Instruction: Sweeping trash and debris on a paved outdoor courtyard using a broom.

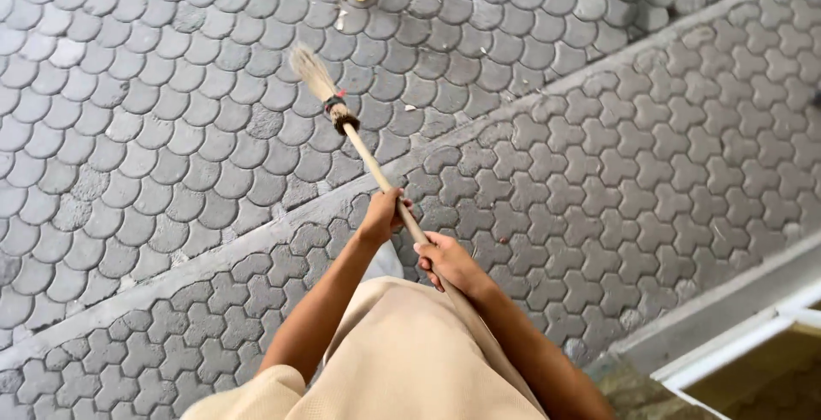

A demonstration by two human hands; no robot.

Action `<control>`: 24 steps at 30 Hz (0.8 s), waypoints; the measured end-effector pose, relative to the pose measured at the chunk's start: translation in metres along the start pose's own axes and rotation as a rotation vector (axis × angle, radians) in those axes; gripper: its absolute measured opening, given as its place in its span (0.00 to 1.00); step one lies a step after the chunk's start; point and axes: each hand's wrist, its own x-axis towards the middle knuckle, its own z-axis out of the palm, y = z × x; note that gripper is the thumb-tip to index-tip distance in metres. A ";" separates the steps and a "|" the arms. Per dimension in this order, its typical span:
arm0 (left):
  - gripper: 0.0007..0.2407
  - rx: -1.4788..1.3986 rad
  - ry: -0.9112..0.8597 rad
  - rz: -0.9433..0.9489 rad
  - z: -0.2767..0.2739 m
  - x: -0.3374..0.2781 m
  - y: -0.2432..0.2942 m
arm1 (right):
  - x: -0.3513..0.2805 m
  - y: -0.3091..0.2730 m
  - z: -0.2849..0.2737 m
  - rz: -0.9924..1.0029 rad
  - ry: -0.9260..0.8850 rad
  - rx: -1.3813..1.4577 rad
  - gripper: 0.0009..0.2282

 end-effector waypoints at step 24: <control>0.09 -0.269 0.543 -0.165 -0.092 0.080 -0.098 | 0.153 0.066 0.015 0.807 -0.237 0.389 0.09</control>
